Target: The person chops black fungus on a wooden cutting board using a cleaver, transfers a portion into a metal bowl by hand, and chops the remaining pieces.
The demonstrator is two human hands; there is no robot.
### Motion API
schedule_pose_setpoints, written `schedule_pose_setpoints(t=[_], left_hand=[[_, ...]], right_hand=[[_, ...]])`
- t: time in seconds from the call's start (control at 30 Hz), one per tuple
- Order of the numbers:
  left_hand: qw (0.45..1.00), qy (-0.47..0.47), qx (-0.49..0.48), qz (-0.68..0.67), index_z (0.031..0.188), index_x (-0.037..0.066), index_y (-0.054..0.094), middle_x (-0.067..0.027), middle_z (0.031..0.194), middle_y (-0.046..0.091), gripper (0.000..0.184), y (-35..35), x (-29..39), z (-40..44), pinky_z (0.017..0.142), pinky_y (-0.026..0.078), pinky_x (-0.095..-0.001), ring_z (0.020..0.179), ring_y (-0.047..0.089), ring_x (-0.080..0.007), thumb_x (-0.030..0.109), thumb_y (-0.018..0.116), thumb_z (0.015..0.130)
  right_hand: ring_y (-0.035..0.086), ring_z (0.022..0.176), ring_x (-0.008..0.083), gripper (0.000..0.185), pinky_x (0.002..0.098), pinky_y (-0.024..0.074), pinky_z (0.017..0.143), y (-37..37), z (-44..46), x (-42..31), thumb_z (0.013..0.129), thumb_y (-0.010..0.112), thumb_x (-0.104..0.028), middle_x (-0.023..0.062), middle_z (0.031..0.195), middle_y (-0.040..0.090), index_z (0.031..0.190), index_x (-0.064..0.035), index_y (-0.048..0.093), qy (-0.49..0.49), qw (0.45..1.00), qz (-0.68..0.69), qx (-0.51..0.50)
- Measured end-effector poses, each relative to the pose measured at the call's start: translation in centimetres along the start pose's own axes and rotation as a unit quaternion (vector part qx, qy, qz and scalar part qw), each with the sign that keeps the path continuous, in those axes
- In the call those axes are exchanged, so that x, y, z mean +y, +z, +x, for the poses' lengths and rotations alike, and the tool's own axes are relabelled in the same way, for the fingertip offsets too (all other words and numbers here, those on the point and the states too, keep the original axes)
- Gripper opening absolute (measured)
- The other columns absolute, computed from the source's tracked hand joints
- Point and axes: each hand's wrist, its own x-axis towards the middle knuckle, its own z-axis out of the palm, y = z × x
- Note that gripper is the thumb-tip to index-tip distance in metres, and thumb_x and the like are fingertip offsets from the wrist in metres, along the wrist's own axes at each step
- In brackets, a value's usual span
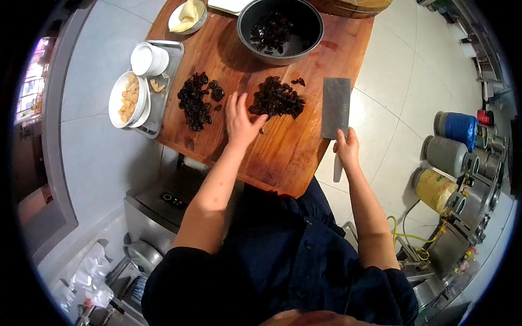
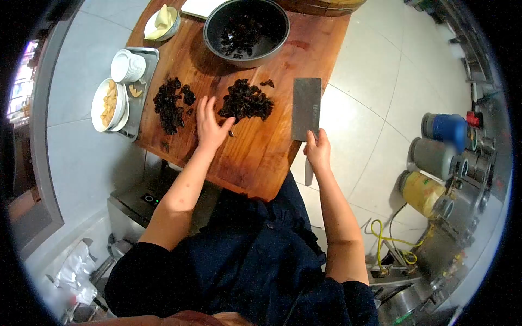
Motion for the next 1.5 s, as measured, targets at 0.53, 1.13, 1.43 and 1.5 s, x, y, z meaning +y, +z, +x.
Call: schedule_pose_setpoints(t=[0.53, 1.13, 1.43, 1.5], left_hand=[[0.966, 0.047, 0.151, -0.207, 0.115, 0.008, 0.062, -0.0198, 0.139, 0.042, 0.047, -0.4, 7.7, 2.4, 0.106, 0.036, -0.0502, 0.129, 0.040, -0.0393, 0.016, 0.078, 0.072], [0.941, 0.057, 0.250, -0.220, 0.116, 0.001, 0.058, -0.0189, 0.126, 0.051, 0.037, -4.5, 6.2, 19.9, 0.100, 0.041, -0.0439, 0.117, 0.050, -0.0338, 0.026, 0.063, 0.089], [0.998, -0.055, -0.025, -0.007, 0.119, 0.003, 0.061, -0.0209, 0.115, 0.049, 0.042, 1.1, 3.7, 11.6, 0.084, 0.049, -0.0415, 0.098, 0.058, -0.0344, 0.025, 0.072, 0.085], [0.999, 0.006, -0.047, -0.024, 0.115, 0.002, 0.061, -0.0199, 0.111, 0.051, 0.034, 1.7, 3.6, 11.2, 0.082, 0.050, -0.0414, 0.094, 0.059, -0.0338, 0.020, 0.068, 0.087]], right_hand=[[0.062, 0.079, 0.0453, 0.020, 0.0456, 0.0489, 0.066, 11.0, -5.7, -6.5, 0.091, 0.060, -0.013, 0.0286, 0.081, 0.061, 0.099, 0.0012, 0.049, -0.102, 0.985, -0.072, -0.118], [0.056, 0.059, 0.0147, 0.021, 0.0309, 0.0474, 0.054, 3.1, -5.0, -10.4, 0.094, 0.056, -0.013, 0.0071, 0.074, 0.057, 0.106, 0.0045, 0.054, -0.091, 0.991, -0.015, -0.099], [0.050, 0.051, 0.0097, 0.015, 0.0266, 0.0425, 0.047, 2.2, -7.1, -5.2, 0.097, 0.054, -0.009, 0.0020, 0.070, 0.055, 0.107, 0.0009, 0.052, 0.057, 0.992, 0.054, -0.102], [0.051, 0.051, 0.0097, 0.018, 0.0269, 0.0427, 0.047, 2.8, -6.7, -4.9, 0.097, 0.053, -0.010, 0.0027, 0.069, 0.056, 0.112, 0.0008, 0.052, 0.032, 0.994, 0.038, -0.100]])
